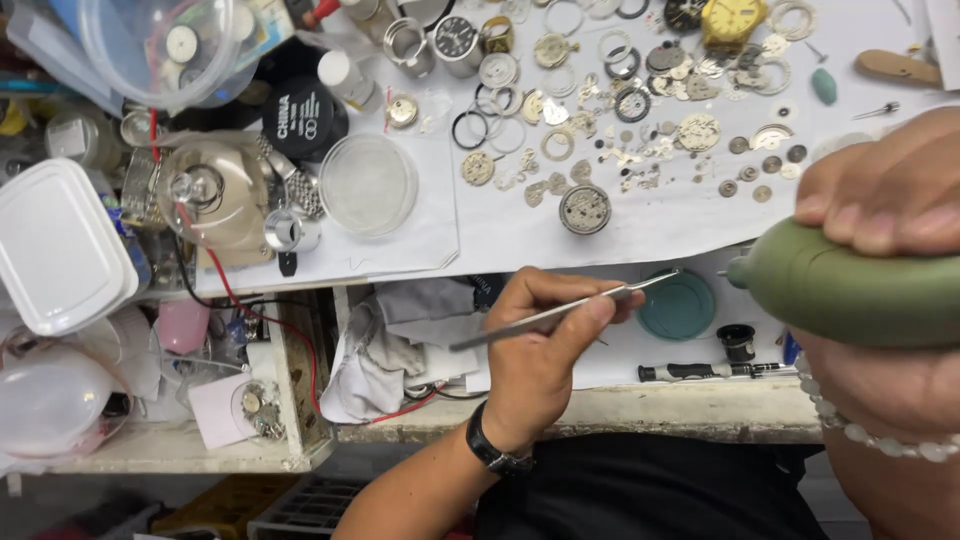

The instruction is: Cleaning and assembling a mechanical watch movement using tweezers and an air blower on a workbench.

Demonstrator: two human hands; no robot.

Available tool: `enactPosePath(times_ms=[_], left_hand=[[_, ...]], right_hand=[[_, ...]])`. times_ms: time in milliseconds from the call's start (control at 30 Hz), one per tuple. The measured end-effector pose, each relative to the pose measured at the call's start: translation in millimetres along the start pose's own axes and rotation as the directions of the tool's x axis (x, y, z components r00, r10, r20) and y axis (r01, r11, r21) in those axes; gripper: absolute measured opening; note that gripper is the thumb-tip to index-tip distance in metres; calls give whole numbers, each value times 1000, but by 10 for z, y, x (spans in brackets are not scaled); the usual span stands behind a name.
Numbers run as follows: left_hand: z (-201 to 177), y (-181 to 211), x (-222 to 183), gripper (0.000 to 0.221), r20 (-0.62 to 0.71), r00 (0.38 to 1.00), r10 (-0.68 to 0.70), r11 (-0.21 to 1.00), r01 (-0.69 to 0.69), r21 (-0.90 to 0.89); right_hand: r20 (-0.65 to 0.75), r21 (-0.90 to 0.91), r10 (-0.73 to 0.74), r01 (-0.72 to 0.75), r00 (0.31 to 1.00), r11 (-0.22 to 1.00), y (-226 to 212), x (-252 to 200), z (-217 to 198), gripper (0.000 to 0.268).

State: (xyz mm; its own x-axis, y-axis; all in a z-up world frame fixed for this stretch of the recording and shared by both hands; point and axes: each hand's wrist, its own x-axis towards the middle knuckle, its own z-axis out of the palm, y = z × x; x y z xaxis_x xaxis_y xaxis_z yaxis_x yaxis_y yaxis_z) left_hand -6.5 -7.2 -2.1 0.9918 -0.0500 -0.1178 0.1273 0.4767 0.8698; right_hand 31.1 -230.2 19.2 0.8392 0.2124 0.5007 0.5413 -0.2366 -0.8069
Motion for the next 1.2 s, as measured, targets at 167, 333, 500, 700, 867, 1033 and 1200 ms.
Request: enactPosePath(times_ms=[167,333,500,700,867,1033,1200], left_hand=[[-80,-209,-88,12,-86,962,-261,933,228,-279],[-57,-185,-103,11,-114,937,-331,907,283,-310],[-39,-176,-125,11,-114,926,-360,898,312,-309],[-18,-153,-97,14,-110,914,-391,888,343,-306],[-30,-157,-108,13,-115,922,-369,900,323,-293],[-13,101,0,16,-3,967,254,902,-236,361],[-108,211,374,9,621,519,588,101,-808,580]], right_hand=[[15,-25,28,-28,999,999,-57,-98,79,16],[-1,-63,68,-68,998,996,-59,-155,97,14],[-18,-105,134,-135,991,985,-6,-199,104,13],[-48,-147,201,-206,978,968,28,-295,116,13],[-72,-168,256,-264,964,950,64,-527,13,15],[-110,-195,272,-289,956,937,60,-821,-111,17],[47,-579,269,-193,962,792,197,-987,-74,28]])
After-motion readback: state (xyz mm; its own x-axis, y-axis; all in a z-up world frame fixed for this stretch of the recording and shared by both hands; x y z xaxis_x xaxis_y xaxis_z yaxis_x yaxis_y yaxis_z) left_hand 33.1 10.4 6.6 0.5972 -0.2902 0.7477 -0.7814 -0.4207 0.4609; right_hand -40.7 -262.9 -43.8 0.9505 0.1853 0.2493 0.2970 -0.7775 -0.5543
